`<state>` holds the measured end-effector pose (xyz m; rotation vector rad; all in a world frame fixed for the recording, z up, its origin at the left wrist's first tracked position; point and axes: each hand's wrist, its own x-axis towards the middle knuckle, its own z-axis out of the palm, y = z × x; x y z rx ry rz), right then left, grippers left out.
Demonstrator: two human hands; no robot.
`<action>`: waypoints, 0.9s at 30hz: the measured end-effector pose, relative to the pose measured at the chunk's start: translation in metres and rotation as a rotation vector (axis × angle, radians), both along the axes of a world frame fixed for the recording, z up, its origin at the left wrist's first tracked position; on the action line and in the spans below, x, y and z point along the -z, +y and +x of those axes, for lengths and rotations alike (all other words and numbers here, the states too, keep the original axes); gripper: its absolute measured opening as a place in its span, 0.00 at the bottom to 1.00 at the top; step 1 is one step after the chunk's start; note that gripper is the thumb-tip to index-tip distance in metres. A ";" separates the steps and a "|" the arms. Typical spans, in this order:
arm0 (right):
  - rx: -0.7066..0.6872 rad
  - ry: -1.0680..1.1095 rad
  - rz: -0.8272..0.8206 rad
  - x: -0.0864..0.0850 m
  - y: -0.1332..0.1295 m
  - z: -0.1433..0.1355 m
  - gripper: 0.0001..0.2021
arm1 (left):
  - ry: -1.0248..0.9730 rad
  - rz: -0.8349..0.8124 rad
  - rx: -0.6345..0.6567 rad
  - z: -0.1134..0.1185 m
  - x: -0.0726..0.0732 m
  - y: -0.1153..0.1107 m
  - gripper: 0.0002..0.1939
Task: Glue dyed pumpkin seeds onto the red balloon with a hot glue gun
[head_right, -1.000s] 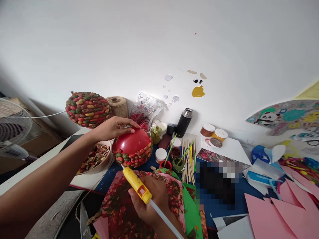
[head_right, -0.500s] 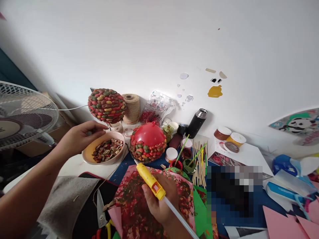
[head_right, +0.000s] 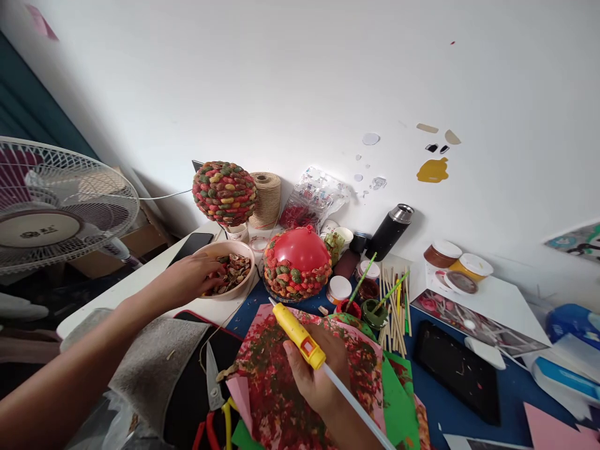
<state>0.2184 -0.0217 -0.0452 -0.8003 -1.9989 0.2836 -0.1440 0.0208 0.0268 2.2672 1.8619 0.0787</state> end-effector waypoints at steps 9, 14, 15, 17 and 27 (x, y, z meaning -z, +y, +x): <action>-0.023 -0.049 -0.048 0.001 -0.002 -0.003 0.12 | 0.250 0.032 -0.175 -0.021 -0.003 0.019 0.22; -0.050 -0.066 -0.045 0.001 -0.004 -0.005 0.13 | 0.312 0.000 -0.229 -0.009 0.007 0.044 0.22; -0.043 -0.072 -0.044 0.001 -0.004 -0.006 0.14 | 0.317 -0.003 -0.236 -0.007 0.009 0.047 0.21; -0.028 -0.083 -0.045 -0.001 -0.004 -0.007 0.15 | 0.322 -0.008 -0.247 -0.005 0.012 0.052 0.20; -0.087 -0.118 -0.010 -0.009 -0.004 -0.015 0.16 | 0.323 -0.029 -0.224 -0.011 0.015 0.054 0.20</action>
